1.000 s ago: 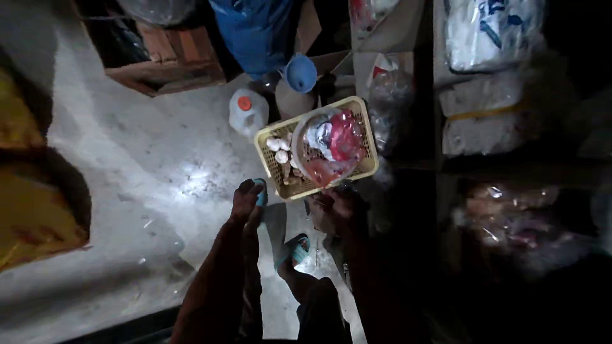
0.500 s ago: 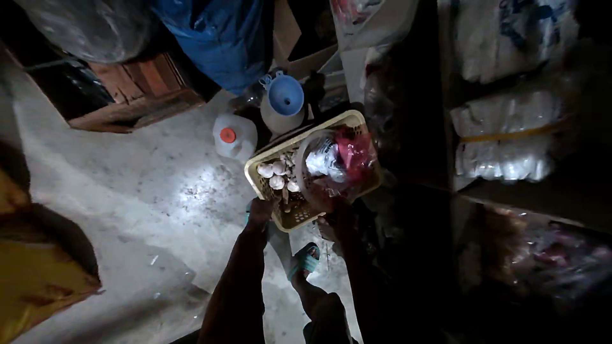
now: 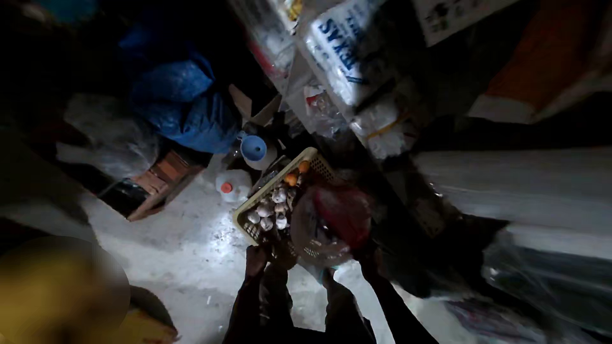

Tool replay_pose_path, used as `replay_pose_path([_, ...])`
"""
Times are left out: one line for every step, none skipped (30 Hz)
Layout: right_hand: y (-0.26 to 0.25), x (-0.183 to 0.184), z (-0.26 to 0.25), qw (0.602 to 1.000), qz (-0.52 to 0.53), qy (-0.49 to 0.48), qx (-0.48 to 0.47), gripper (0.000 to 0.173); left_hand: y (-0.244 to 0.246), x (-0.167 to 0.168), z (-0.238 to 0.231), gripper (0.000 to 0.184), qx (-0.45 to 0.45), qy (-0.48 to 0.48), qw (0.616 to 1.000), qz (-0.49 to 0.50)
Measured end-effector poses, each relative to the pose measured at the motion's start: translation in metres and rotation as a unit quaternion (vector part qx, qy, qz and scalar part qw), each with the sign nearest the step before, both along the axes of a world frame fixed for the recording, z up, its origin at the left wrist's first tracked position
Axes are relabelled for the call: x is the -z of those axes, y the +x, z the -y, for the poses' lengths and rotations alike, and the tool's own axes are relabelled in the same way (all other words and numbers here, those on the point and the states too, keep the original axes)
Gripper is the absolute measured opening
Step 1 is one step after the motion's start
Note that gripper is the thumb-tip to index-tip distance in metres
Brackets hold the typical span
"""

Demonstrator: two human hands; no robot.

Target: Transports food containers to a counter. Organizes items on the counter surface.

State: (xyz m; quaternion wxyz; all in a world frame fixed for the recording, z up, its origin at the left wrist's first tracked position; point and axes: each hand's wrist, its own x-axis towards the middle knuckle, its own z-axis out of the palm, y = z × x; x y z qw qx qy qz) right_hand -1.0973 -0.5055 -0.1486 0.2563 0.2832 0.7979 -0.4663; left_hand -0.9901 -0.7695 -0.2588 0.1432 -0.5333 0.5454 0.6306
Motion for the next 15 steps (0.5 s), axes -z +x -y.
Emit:
replay_pose_path([0.013,-0.016,-0.01,1.0,-0.012,-0.006,0.017,0.026,0.004,-0.018,0.007,0.011,0.014,-0.007,1.0,-0.003])
replay_pose_path([0.029,-0.03,-0.022,0.999,-0.017,-0.015,0.031,0.028,0.008,-0.035,0.014,0.008,0.03,-0.011,0.999,-0.006])
replay_pose_path([0.046,-0.043,-0.034,0.999,-0.023,-0.024,0.042,0.031,0.012,-0.053,0.021,0.007,0.048,-0.017,0.999,-0.009])
replay_pose_path([0.062,-0.056,-0.044,0.998,-0.035,-0.026,0.044,0.031,0.015,-0.07,0.027,0.005,0.071,-0.028,0.997,-0.011])
replay_pose_path([0.078,-0.068,-0.054,0.998,-0.049,-0.017,0.046,0.03,0.017,-0.086,0.032,0.006,0.096,-0.038,0.995,-0.015])
replay_pose_path([0.095,-0.082,-0.065,0.998,-0.048,0.002,0.041,0.029,0.021,-0.1,0.034,0.008,0.122,-0.05,0.991,-0.016])
replay_pose_path([0.117,-0.097,-0.076,0.998,-0.036,0.032,0.038,0.028,0.026,-0.115,0.034,0.013,0.152,-0.056,0.987,-0.01])
replay_pose_path([0.131,-0.103,-0.082,0.998,-0.021,0.049,0.034,0.03,0.026,-0.128,0.037,0.017,0.176,-0.074,0.982,-0.008])
replay_pose_path([0.143,-0.1,-0.088,0.997,-0.015,0.064,0.04,0.031,0.024,-0.138,0.039,0.02,0.192,-0.091,0.977,-0.012])
replay_pose_path([0.167,-0.105,-0.096,0.996,0.002,0.073,0.057,0.031,0.03,-0.15,0.036,0.023,0.212,-0.094,0.973,-0.01])
replay_pose_path([0.195,-0.113,-0.104,0.994,0.021,0.074,0.074,0.033,0.04,-0.161,0.032,0.021,0.224,-0.094,0.97,-0.002])
replay_pose_path([0.211,-0.111,-0.112,0.993,0.017,0.067,0.094,0.035,0.04,-0.161,0.027,0.018,0.232,-0.098,0.968,-0.007])
replay_pose_path([0.224,-0.099,-0.119,0.99,0.001,0.056,0.127,0.036,0.034,-0.157,0.023,0.015,0.242,-0.103,0.965,-0.015])
replay_pose_path([0.245,-0.094,-0.123,0.985,-0.001,0.038,0.169,0.036,0.035,-0.157,0.019,0.014,0.261,-0.104,0.96,-0.007])
replay_pose_path([0.264,-0.092,-0.127,0.978,-0.003,0.021,0.205,0.036,0.036,-0.158,0.013,0.016,0.285,-0.103,0.953,0.017])
